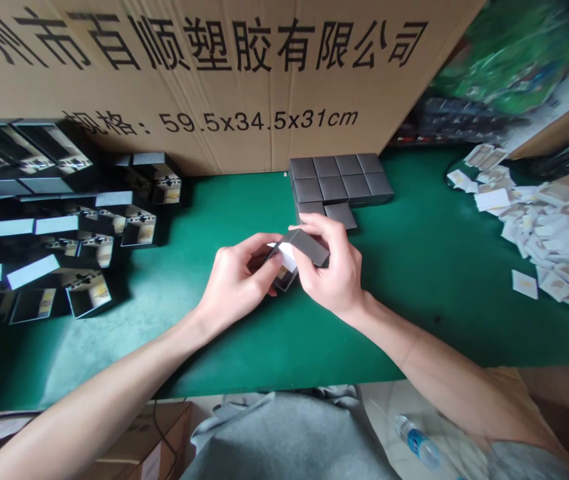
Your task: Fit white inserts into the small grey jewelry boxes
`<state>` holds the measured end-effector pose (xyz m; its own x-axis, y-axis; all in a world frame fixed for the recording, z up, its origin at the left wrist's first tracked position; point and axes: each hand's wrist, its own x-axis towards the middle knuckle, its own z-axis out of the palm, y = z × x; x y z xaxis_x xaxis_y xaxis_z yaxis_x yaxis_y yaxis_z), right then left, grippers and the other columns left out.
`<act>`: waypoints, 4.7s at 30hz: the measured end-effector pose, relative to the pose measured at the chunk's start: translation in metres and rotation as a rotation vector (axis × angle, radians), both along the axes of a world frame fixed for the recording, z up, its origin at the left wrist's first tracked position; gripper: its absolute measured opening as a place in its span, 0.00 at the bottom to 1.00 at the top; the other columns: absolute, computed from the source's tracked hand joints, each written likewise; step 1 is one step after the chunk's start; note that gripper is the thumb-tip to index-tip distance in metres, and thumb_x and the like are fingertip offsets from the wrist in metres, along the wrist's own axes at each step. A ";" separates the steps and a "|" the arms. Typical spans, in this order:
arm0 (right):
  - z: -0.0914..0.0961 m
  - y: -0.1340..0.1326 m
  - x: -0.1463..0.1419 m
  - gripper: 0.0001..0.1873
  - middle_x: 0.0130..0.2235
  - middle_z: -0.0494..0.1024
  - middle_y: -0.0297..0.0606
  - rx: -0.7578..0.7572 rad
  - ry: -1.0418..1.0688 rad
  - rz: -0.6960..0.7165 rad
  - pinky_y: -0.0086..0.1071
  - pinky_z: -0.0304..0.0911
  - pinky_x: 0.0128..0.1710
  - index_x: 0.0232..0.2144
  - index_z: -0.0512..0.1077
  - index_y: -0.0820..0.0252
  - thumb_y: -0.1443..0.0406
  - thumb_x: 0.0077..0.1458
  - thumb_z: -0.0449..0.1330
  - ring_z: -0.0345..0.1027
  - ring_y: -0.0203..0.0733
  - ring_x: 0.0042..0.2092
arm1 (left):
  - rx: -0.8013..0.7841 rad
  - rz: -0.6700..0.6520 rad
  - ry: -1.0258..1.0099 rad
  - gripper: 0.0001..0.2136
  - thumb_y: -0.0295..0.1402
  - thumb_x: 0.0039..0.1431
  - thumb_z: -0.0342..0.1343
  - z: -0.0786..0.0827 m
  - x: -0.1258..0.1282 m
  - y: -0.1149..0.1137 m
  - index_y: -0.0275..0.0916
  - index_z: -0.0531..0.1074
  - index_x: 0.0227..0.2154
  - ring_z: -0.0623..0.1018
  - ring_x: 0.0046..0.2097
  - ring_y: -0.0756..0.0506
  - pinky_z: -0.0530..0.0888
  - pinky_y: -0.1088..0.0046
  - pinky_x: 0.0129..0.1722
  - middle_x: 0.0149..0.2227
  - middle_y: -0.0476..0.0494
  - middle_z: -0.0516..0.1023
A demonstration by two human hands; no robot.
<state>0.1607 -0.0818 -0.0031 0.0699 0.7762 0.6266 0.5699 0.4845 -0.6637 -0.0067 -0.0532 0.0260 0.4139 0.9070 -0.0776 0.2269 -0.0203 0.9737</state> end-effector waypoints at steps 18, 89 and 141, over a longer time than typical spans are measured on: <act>0.001 0.002 0.002 0.25 0.55 0.77 0.39 0.130 -0.195 -0.035 0.40 0.75 0.54 0.64 0.57 0.47 0.68 0.67 0.52 0.75 0.44 0.53 | 0.116 -0.068 0.081 0.12 0.39 0.62 0.60 0.003 0.000 0.002 0.40 0.71 0.44 0.75 0.29 0.51 0.70 0.78 0.27 0.36 0.49 0.78; 0.009 -0.004 -0.004 0.17 0.48 0.83 0.40 0.101 -0.238 -0.065 0.27 0.75 0.48 0.51 0.72 0.62 0.73 0.64 0.50 0.79 0.37 0.47 | 0.956 0.062 0.380 0.14 0.23 0.62 0.52 -0.008 -0.008 0.005 0.39 0.76 0.48 0.77 0.26 0.55 0.71 0.83 0.28 0.34 0.49 0.84; 0.007 -0.003 -0.003 0.23 0.52 0.80 0.39 -0.045 -0.272 -0.071 0.33 0.75 0.54 0.59 0.66 0.57 0.69 0.63 0.51 0.79 0.40 0.47 | 0.965 0.091 0.388 0.16 0.26 0.63 0.52 -0.014 -0.006 0.005 0.41 0.73 0.53 0.80 0.29 0.53 0.74 0.82 0.31 0.38 0.48 0.84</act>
<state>0.1580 -0.0853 0.0041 -0.0407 0.8030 0.5946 0.7614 0.4102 -0.5019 -0.0125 -0.0482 0.0124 0.4419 0.6812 0.5836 0.5604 -0.7177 0.4134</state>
